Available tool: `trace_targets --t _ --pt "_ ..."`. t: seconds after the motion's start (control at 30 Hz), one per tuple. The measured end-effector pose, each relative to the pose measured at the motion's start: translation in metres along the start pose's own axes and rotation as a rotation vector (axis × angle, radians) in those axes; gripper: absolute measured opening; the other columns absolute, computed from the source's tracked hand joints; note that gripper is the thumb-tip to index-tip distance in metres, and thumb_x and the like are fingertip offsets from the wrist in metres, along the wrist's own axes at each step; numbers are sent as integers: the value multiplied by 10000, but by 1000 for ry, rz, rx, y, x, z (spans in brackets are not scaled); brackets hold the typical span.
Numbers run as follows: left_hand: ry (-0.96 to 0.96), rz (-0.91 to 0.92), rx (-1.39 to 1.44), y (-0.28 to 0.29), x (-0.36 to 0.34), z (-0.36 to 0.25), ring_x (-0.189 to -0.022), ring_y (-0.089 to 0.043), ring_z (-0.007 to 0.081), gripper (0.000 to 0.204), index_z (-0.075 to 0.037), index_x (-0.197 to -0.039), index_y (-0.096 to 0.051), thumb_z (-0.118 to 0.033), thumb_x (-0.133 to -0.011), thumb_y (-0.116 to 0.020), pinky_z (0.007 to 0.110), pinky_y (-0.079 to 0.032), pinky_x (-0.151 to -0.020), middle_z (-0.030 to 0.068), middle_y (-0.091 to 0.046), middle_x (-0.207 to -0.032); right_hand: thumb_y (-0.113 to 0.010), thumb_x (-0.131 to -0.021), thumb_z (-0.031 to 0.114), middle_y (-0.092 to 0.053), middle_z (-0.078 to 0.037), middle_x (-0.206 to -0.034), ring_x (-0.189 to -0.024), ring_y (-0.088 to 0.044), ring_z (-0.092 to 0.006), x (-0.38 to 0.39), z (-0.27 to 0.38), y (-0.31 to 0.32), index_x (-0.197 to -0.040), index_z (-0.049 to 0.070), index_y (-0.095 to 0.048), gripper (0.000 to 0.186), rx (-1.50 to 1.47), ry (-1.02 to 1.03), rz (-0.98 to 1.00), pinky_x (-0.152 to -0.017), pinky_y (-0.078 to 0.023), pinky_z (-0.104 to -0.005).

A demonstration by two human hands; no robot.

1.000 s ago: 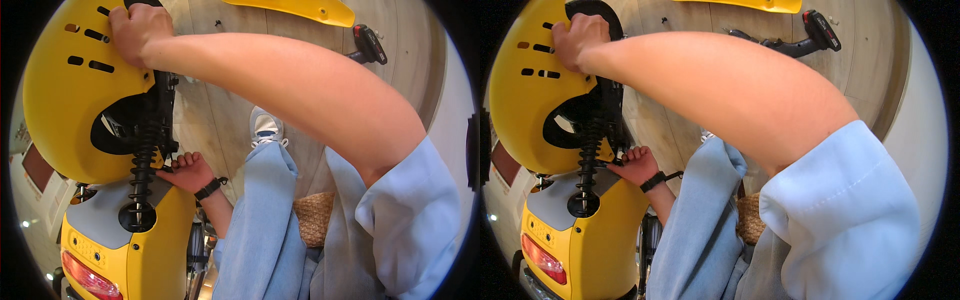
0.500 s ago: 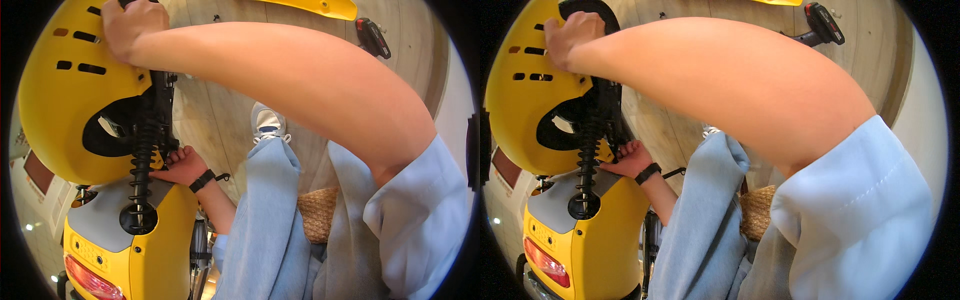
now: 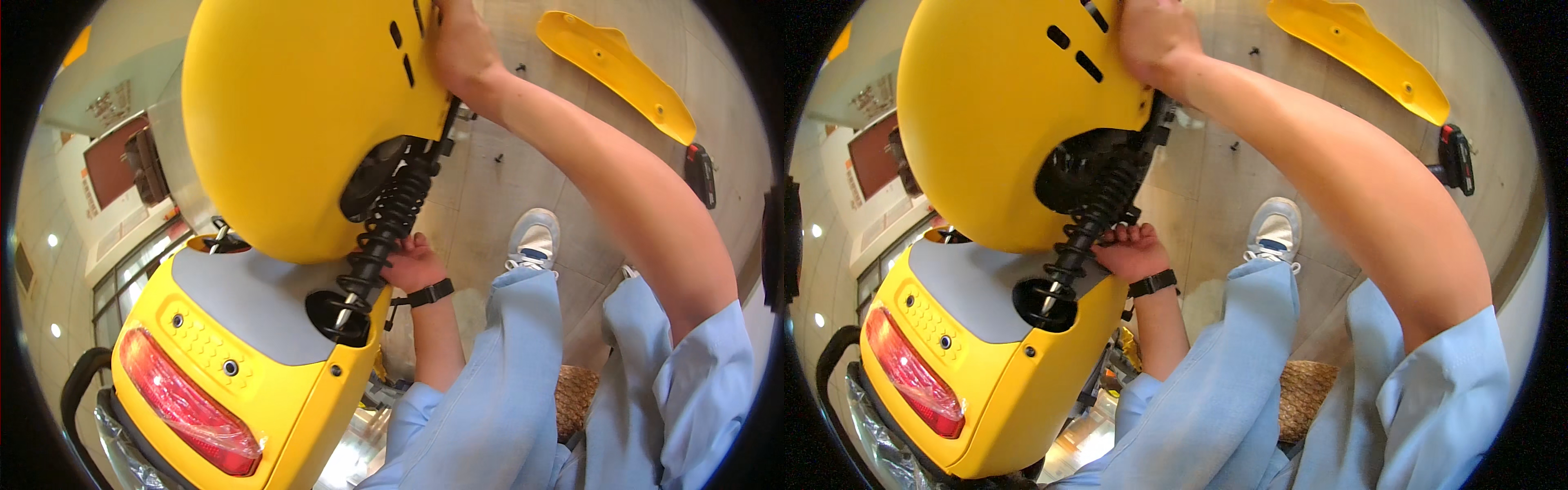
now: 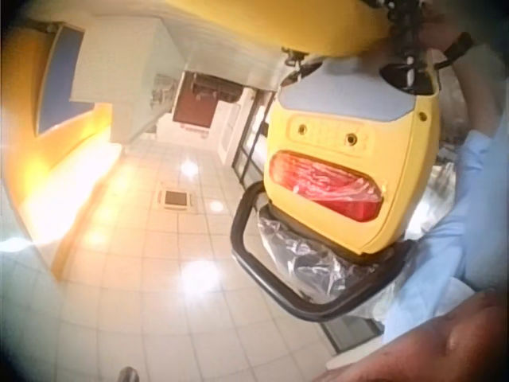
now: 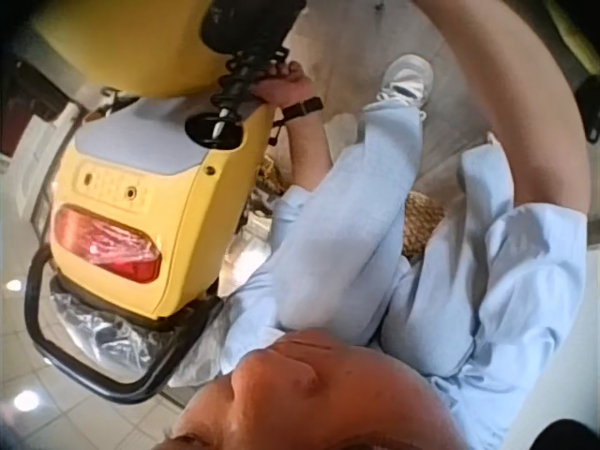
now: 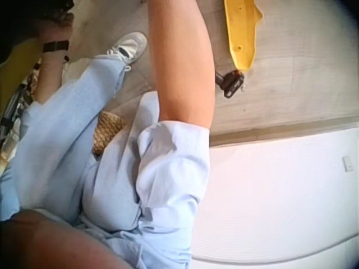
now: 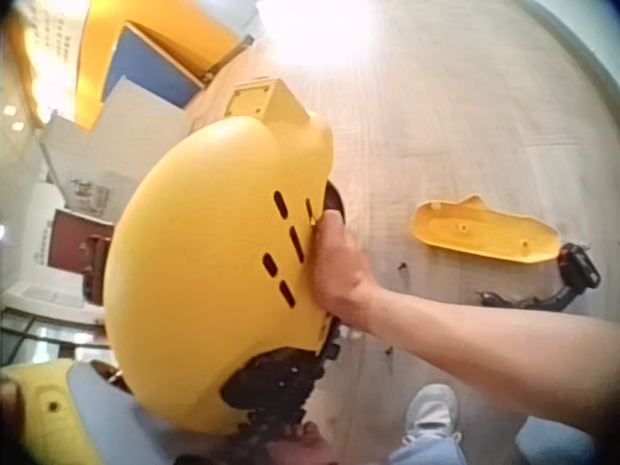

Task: Repairing a motor scooter by screwing in components using an electric drill.

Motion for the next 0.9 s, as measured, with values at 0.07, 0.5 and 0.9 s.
trace_targets --t 0.07,0.5,0.9 --pt "36 -19 17 -1 -3 -2 -452 -375 128 439 -203 -657 -468 -548 -923 -513 269 -327 -489 -46 -427 -537 -379 -983 178 -579 -335 -1122 -1057 -542 -507 2 8 0 -1111 1 -439 226 -17 62 42 -887 -440 -540" --pt "22 56 -25 18 -30 2 -543 -439 134 482 -185 -765 -513 -660 -842 -531 286 -335 -539 -35 -522 -657 -376 -975 158 -612 -245 -1134 -1055 -606 -416 6 27 6 -1091 -5 -496 233 117 119 -53 -899 -486 -475" --pt "-71 125 -153 11 -19 1 -513 -447 160 723 -164 -655 -446 -874 -666 -582 294 -323 -531 -28 -393 -552 -355 -991 168 -639 -280 -1088 -1041 -616 -436 -6 30 21 -1101 -33 -492 267 -141 -112 -52 -915 -479 -477"
Point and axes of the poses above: each hand's wrist, its own x-axis away from the middle knuckle, its own y-axis out of the back of the hand, z = x × y, the point moved 3 cm from there along -x, towards the middle knuckle
